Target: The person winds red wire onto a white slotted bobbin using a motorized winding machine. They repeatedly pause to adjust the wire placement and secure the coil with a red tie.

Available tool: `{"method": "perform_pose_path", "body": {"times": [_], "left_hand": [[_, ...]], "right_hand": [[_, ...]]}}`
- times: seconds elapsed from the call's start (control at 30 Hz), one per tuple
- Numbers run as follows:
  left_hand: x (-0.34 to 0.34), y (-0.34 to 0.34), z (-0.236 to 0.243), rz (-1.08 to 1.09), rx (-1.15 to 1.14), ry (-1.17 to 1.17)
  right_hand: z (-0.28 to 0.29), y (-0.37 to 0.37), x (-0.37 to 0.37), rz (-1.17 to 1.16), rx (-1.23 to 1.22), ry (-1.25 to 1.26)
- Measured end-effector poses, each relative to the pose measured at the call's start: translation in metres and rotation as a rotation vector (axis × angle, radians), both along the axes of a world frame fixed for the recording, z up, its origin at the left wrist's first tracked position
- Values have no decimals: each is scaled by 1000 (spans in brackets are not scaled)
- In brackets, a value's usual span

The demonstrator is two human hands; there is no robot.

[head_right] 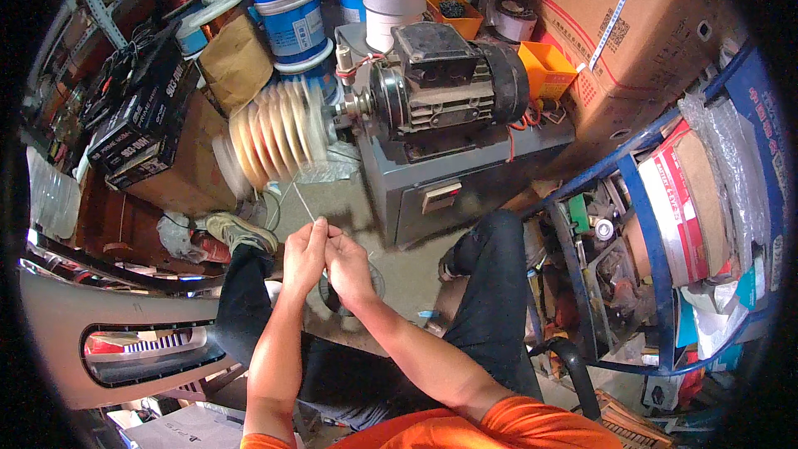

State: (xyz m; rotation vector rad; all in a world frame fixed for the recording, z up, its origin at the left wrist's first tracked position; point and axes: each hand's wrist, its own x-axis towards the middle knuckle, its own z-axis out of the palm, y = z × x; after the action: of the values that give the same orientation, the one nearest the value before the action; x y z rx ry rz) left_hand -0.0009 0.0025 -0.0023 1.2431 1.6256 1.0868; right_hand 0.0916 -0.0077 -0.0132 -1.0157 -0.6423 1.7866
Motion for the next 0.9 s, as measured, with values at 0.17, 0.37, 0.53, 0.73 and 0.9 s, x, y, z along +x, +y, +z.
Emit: {"method": "perform_pose_path", "body": {"times": [0.17,0.37,0.53,0.73,0.9], "left_hand": [[0,1,1,4,-18,-3],[0,0,-5,11,-6,-25],[2,1,2,6,-34,-10],[0,0,0,0,-13,10],[0,1,-1,15,-12,-8]], "right_hand": [[-11,1,-1,4,17,9],[-7,0,0,4,-9,28],[-7,1,3,0,-18,22],[-1,1,-1,-17,-29,102],[-8,2,2,9,-27,44]]}}
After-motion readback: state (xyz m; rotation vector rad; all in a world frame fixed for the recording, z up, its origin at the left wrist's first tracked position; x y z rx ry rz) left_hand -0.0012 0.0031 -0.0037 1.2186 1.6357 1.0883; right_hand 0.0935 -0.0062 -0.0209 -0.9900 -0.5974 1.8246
